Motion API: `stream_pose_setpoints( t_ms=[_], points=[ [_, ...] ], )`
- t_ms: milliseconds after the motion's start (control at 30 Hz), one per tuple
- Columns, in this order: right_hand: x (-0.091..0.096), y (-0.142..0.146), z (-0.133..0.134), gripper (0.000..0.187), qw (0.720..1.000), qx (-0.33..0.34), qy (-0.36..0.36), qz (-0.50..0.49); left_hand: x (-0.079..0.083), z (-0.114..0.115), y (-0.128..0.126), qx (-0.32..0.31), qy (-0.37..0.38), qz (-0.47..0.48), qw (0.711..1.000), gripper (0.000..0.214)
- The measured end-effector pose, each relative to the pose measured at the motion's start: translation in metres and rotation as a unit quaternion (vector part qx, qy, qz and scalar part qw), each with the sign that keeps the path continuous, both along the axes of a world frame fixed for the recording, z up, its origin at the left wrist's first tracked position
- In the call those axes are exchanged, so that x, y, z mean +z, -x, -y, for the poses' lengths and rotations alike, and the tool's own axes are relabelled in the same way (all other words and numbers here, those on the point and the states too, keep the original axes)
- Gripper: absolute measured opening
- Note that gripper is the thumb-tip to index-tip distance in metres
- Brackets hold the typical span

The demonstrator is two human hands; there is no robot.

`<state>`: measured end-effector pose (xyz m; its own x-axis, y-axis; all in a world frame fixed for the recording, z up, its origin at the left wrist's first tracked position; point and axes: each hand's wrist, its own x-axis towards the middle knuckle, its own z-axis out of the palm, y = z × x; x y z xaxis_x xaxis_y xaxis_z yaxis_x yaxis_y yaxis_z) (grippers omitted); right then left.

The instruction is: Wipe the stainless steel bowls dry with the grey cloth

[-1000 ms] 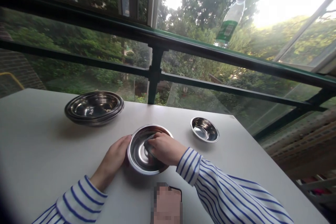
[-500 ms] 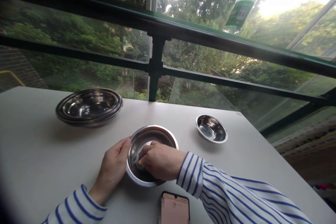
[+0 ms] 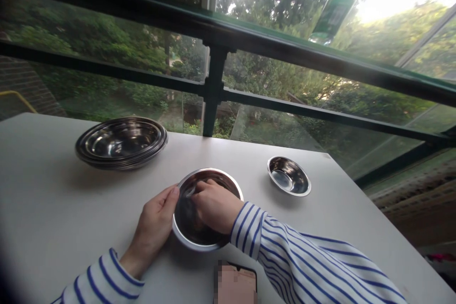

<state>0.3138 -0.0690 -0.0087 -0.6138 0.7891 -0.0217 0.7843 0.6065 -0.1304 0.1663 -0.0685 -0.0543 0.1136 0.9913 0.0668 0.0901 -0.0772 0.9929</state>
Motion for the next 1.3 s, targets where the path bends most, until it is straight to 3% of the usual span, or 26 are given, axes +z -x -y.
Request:
stream_pose_setpoints(
  t_ms=[100, 200, 433, 600, 700, 867, 933, 1100, 1300],
  points=[
    [0.007, -0.003, 0.009, 0.014, 0.994, 0.094, 0.058, -0.013, 0.0, 0.001, 0.0, 0.002, 0.007, -0.001, 1.0, 0.029],
    [0.01, -0.008, 0.018, 0.018, 0.987, 0.128, 0.094, -0.028, 0.0, 0.001, -0.001, -0.009, 0.015, -0.002, 1.0, 0.031],
    [-0.006, -0.002, 0.007, 0.016, 1.0, -0.014, -0.021, 0.002, 0.0, 0.0, 0.001, -0.038, 0.0, 0.0, 0.999, 0.031],
    [-0.01, -0.004, -0.002, 0.018, 0.994, -0.101, -0.043, 0.015, 0.002, 0.0, -0.001, -0.027, -0.008, 0.001, 1.0, 0.032],
    [-0.006, -0.001, -0.002, 0.016, 0.997, -0.074, -0.032, -0.002, 0.002, -0.001, -0.001, -0.006, -0.02, -0.005, 1.0, 0.031],
    [0.007, -0.001, 0.009, 0.016, 0.995, 0.085, 0.059, -0.016, 0.001, -0.001, 0.0, 0.014, -0.004, -0.022, 1.0, 0.031],
    [0.009, -0.003, 0.014, 0.018, 0.991, 0.112, 0.075, -0.015, 0.001, -0.001, 0.0, 0.0, 0.003, -0.013, 1.0, 0.032],
    [0.002, 0.0, 0.006, 0.017, 0.999, 0.052, 0.009, 0.012, -0.002, -0.005, 0.001, -0.045, 0.012, 0.014, 0.999, 0.033],
    [0.009, -0.003, -0.006, 0.017, 0.99, -0.026, -0.031, 0.132, 0.002, -0.007, 0.003, -0.02, -0.002, -0.011, 1.0, 0.036]
  ],
)
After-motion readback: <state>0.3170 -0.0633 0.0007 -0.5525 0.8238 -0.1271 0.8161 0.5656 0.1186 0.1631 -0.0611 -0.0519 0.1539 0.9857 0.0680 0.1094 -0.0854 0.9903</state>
